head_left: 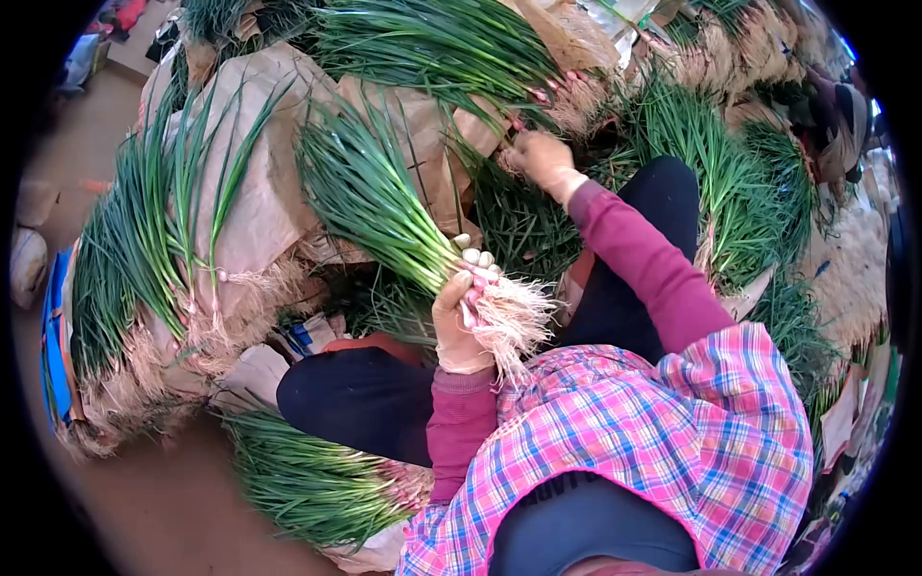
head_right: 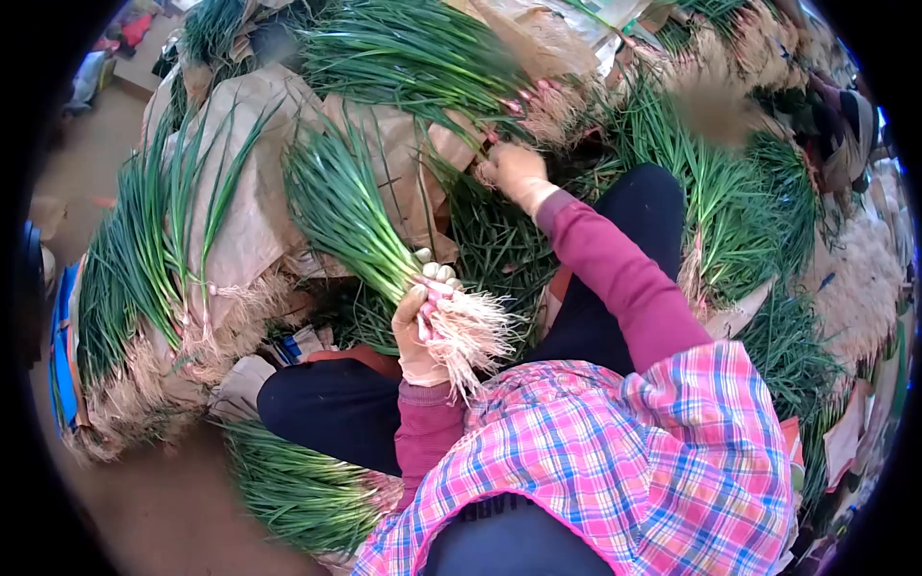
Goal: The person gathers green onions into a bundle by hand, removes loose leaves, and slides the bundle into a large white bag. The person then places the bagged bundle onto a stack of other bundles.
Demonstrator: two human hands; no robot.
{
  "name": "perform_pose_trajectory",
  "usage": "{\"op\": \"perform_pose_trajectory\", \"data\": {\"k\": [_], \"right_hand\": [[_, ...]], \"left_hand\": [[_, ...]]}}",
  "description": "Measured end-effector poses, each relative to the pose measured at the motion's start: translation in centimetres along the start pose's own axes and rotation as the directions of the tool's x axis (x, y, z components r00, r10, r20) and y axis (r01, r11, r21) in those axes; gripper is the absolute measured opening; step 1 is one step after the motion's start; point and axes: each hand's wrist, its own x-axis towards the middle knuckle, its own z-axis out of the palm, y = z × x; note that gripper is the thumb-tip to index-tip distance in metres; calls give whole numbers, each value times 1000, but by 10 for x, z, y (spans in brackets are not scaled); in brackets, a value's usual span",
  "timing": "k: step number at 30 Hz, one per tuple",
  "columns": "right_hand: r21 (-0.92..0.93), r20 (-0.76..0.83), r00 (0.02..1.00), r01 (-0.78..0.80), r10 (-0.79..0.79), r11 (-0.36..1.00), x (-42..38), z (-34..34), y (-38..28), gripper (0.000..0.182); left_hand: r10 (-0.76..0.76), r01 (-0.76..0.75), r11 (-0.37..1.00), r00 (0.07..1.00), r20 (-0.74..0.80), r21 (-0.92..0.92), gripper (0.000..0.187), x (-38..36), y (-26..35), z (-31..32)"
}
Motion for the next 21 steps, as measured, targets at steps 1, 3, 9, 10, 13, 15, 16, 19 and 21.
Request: {"op": "perform_pose_trajectory", "data": {"k": [1,3,9,10,13,15,16,19,21], "right_hand": [[48,40,998,48,-49,998,1,9,2,26],[401,240,965,-3,-103,916,-17,-5,-11,26],[797,524,823,-382,-220,468,-98,-33,-49,36],[813,580,773,-526,-259,250,-84,-22,-48,34],[795,594,767,-606,-243,29,-63,7,-48,21],[798,597,763,-596,-245,91,-66,5,-65,16],[777,628,740,-613,-242,143,-78,-5,-64,13],[883,452,888,-431,-88,187,-93,11,-61,6],[874,474,873,-452,-111,176,-90,15,-57,6]], "left_hand": [[0,1,1000,998,-65,23,47,0,-2,-2],[56,-35,993,981,-188,112,40,5,-8,-18],[-99,189,944,944,-315,271,29,8,-21,-29],[-57,160,941,943,-327,299,30,11,-23,-23],[-64,158,930,959,-275,333,37,8,-20,-36],[-27,126,938,956,-293,322,36,8,-14,-29],[-46,144,943,949,-311,299,35,8,-17,-27],[-47,153,920,957,-286,361,27,11,-20,-35],[-125,187,950,962,-243,251,28,9,-16,-40]]}}
